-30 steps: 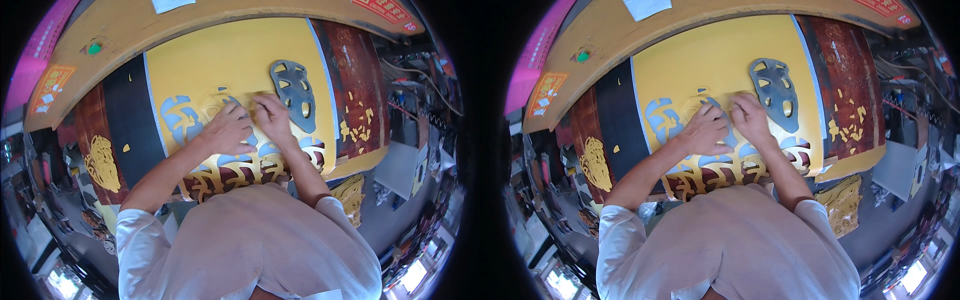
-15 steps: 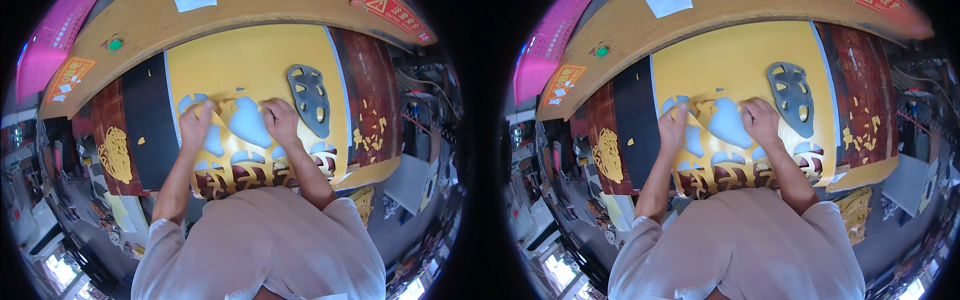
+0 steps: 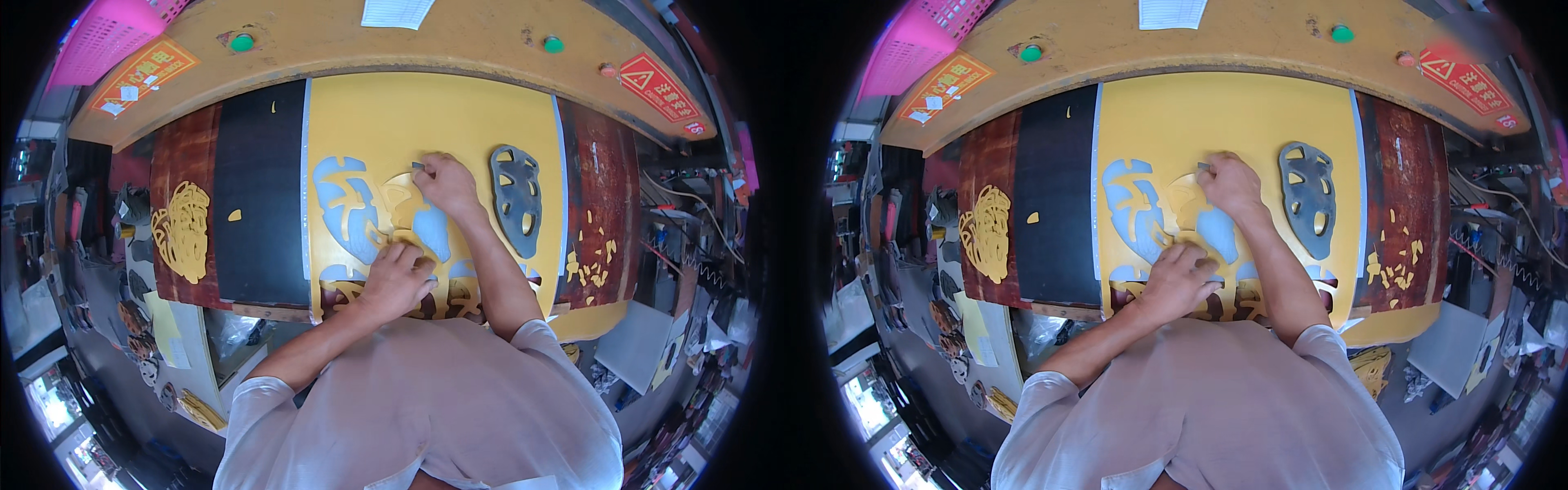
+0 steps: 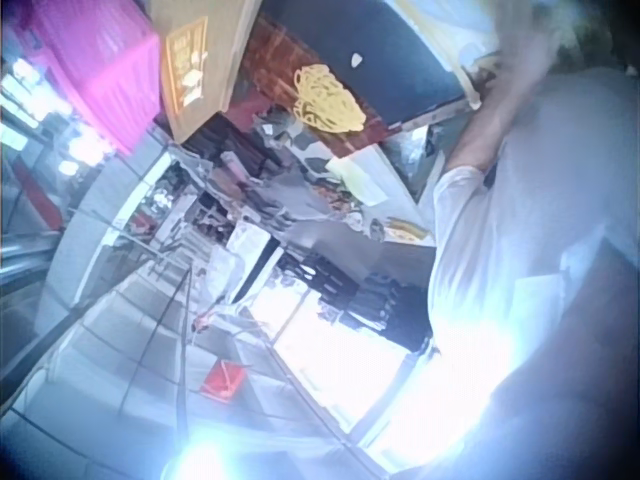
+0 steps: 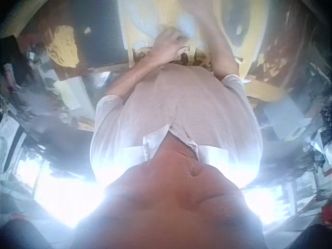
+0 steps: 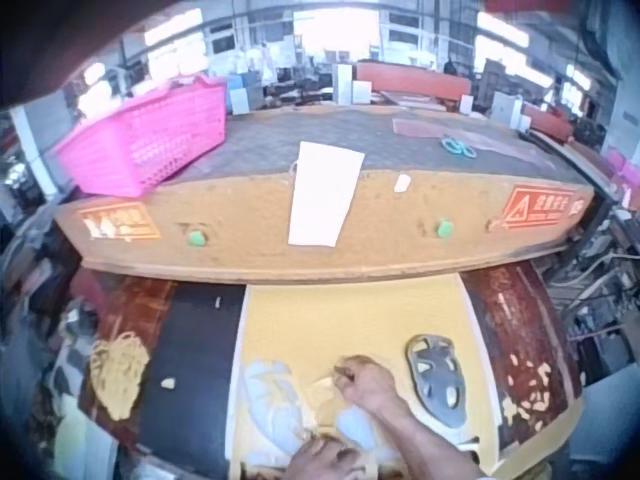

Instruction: The person places a yellow sheet on a workbench, positions a dark stencil, and uses a cutting tool to trace and cut out decorative shapes. They remove the cut pieces and place them on the bench, repeating the process with additional stencils and trimming edges with scissors.

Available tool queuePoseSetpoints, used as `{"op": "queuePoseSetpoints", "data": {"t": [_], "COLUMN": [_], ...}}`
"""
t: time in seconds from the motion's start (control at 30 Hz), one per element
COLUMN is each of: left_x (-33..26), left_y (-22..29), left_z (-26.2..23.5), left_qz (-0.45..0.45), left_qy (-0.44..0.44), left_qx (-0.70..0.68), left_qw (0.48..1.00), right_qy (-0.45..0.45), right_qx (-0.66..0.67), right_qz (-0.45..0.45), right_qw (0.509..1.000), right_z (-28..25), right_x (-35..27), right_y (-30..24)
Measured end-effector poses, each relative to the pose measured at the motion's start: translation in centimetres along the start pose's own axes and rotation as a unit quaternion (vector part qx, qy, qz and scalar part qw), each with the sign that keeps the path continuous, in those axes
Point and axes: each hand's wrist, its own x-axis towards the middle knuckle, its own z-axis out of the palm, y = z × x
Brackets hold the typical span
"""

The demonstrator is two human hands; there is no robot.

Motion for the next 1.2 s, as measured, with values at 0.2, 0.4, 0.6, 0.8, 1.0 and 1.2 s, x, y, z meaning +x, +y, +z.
{"op": "queuePoseSetpoints", "data": {"t": [0.2, 0.4, 0.6, 0.8, 1.0, 1.2], "left_x": [3.6, 6.3, 8.0, 8.7, 8.9, 10.1], "left_y": [-5.5, -13.2, -12.5, -13.0, -13.8, -15.1], "left_z": [-2.5, -1.0, 0.3, 0.5, -1.2, -2.1], "left_qz": [-0.189, -0.430, -0.339, -0.303, -0.340, -0.253], "left_qy": [0.196, 0.158, 0.104, 0.085, 0.135, 0.180], "left_qx": [-0.154, -0.275, -0.017, -0.051, -0.140, -0.016], "left_qw": [0.950, 0.845, 0.935, 0.948, 0.920, 0.950], "right_qy": [0.016, -0.132, -0.063, -0.075, -0.072, -0.143], "right_qx": [-0.051, -0.015, -0.030, 0.049, 0.322, 0.294], "right_qz": [-0.001, 0.041, -0.016, -0.005, 0.076, 0.168], "right_qw": [0.999, 0.990, 0.997, 0.996, 0.941, 0.930], "right_z": [1.1, -0.9, -0.3, -0.5, 1.2, 1.9], "right_x": [-0.4, 2.5, 2.6, 2.8, 1.2, 1.3], "right_y": [-1.4, -1.4, -0.8, -1.5, -3.5, -3.1]}}
